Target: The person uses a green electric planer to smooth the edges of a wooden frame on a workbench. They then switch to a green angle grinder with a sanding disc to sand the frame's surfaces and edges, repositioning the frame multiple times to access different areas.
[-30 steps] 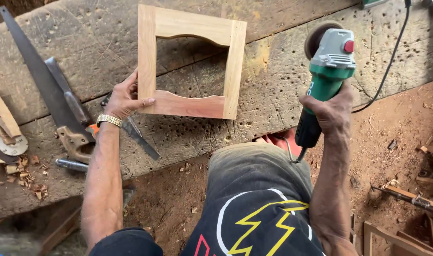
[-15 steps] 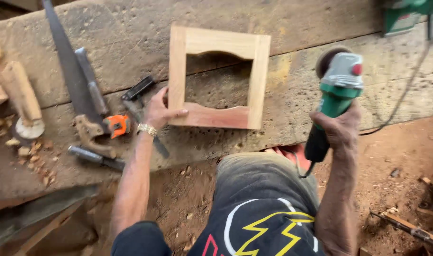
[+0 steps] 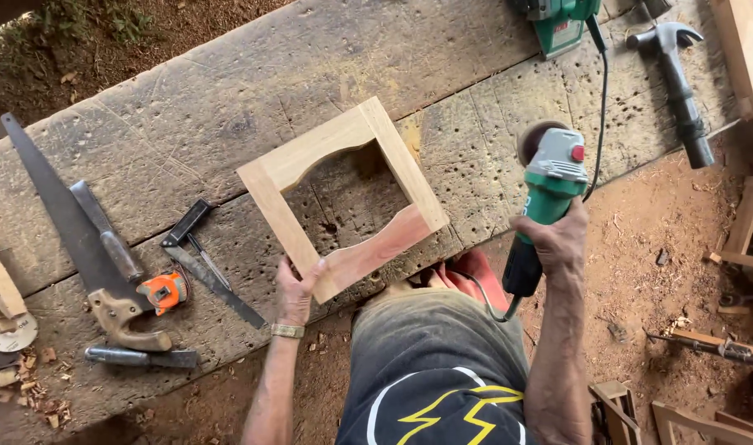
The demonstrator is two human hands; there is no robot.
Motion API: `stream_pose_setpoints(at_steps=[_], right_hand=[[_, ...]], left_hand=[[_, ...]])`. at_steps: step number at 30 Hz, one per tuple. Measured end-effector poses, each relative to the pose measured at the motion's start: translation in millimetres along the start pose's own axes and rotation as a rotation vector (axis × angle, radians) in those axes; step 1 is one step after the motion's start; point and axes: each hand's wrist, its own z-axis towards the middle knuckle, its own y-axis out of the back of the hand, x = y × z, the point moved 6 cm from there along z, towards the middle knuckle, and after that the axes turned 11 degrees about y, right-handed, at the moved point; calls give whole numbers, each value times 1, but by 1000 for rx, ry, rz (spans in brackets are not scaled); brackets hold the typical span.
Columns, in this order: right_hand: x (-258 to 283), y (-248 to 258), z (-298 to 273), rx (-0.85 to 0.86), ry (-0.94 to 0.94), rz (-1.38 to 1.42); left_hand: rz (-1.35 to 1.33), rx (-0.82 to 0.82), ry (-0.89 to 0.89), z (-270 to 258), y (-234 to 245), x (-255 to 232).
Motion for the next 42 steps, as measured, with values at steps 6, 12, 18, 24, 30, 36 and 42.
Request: stream_pose_setpoints(at_steps=[6, 12, 18, 24, 30, 36, 42], right_hand=[[-2, 30, -21, -45, -46, 27], [4, 50, -23, -55, -2, 72], [-10, 68, -23, -60, 1, 53], [-12, 98, -43, -133, -71, -42], [-66, 151, -106, -408, -125, -55], [-139, 204, -173, -753, -395, 125], [-185, 239, -190, -1100, -271, 560]], left_hand=[[151, -64, 61, -22, -30, 5], [99, -109, 117, -17, -31, 11], [102, -171, 127, -32, -37, -3], [389, -385, 144, 8, -34, 6], [391, -465, 58, 51, -2, 37], [465, -747, 223, 114, -13, 112], [223, -235, -46, -17, -151, -92]])
